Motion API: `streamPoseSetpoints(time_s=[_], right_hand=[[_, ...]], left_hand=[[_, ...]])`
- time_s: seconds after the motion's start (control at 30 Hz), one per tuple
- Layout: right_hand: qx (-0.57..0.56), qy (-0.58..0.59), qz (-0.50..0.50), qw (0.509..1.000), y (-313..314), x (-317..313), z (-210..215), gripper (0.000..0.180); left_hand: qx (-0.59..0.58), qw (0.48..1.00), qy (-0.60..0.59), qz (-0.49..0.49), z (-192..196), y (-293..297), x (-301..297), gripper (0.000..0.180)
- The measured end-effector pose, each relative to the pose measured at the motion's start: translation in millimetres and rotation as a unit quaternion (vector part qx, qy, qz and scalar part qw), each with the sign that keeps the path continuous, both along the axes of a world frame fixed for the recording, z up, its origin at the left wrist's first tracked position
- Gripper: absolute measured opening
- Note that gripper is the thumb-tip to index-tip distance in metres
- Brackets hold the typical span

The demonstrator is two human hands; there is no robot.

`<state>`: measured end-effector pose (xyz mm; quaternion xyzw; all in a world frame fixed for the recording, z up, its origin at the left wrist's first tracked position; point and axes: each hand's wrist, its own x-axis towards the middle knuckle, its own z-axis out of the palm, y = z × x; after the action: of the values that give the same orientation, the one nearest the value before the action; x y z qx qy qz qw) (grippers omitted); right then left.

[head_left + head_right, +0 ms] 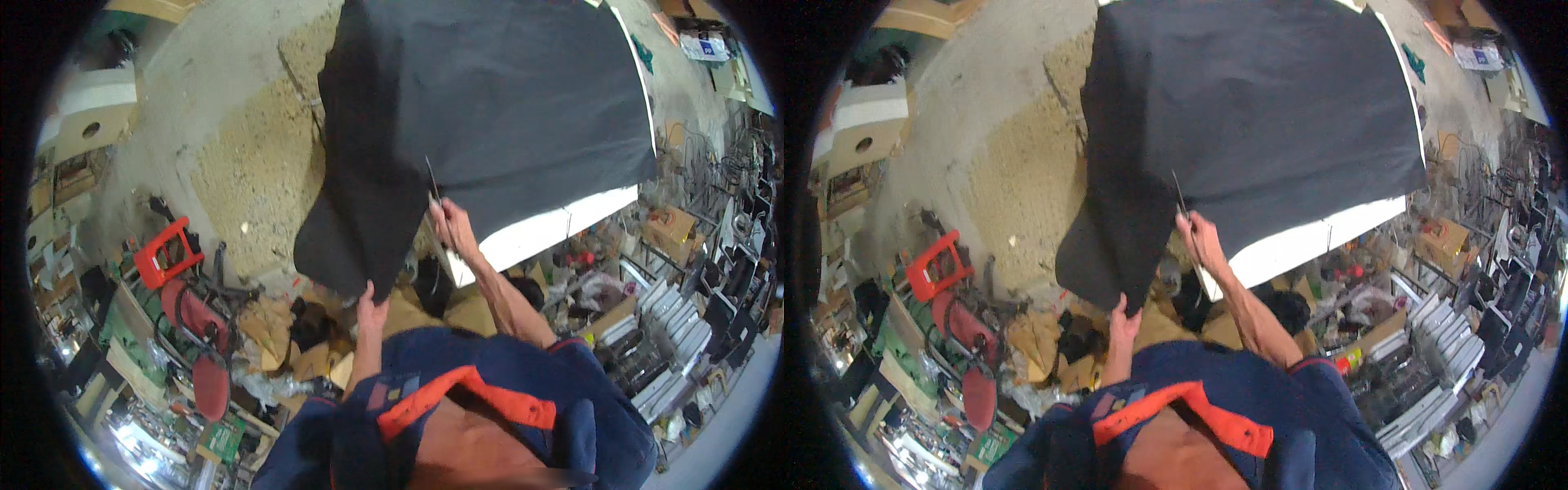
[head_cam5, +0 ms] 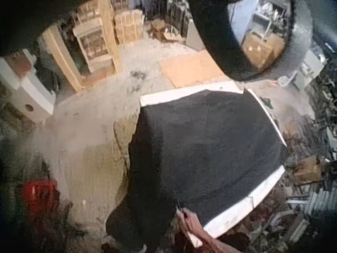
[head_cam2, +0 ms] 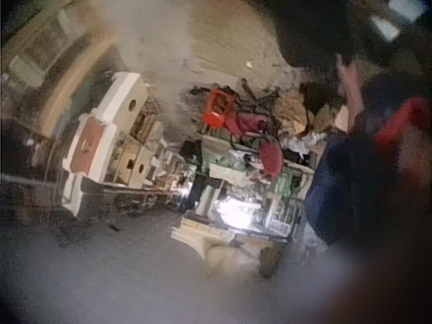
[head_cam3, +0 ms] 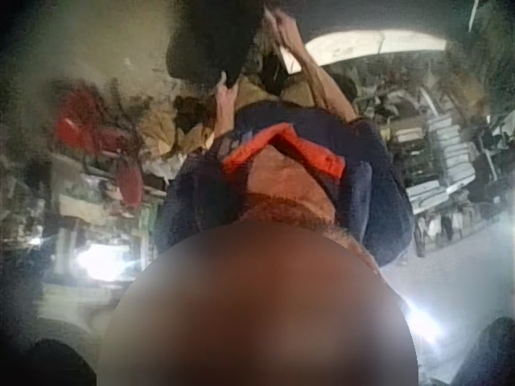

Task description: The person staples black fabric onto a white wooden furniture frame using a pneumatic staple gun. They trim excess fabric with scissors, then continue to fold and staple the fabric along the edges to secure it.

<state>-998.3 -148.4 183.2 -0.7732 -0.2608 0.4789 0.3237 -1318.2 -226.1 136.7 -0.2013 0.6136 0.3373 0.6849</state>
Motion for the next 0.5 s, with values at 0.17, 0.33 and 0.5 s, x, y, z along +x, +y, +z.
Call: streamPoseSetpoints(time_s=[0.17,0.33,0.5], right_hand=[[0.037,-0.051,0.012,0.998,37.7,10.8,-2.4,0.043],[0.024,-0.022,0.014,0.999,72.2,21.5,-5.8,0.053],[0.033,-0.055,0.052,0.997,106.7,34.6,-16.4,0.055]], left_hand=[[-0.050,0.998,0.047,0.016,7.7,8.3,-1.5,0.033],[-0.035,0.998,0.019,0.040,3.2,5.2,-8.3,0.031],[-0.063,0.997,0.009,0.050,2.8,0.9,-24.6,0.033]])
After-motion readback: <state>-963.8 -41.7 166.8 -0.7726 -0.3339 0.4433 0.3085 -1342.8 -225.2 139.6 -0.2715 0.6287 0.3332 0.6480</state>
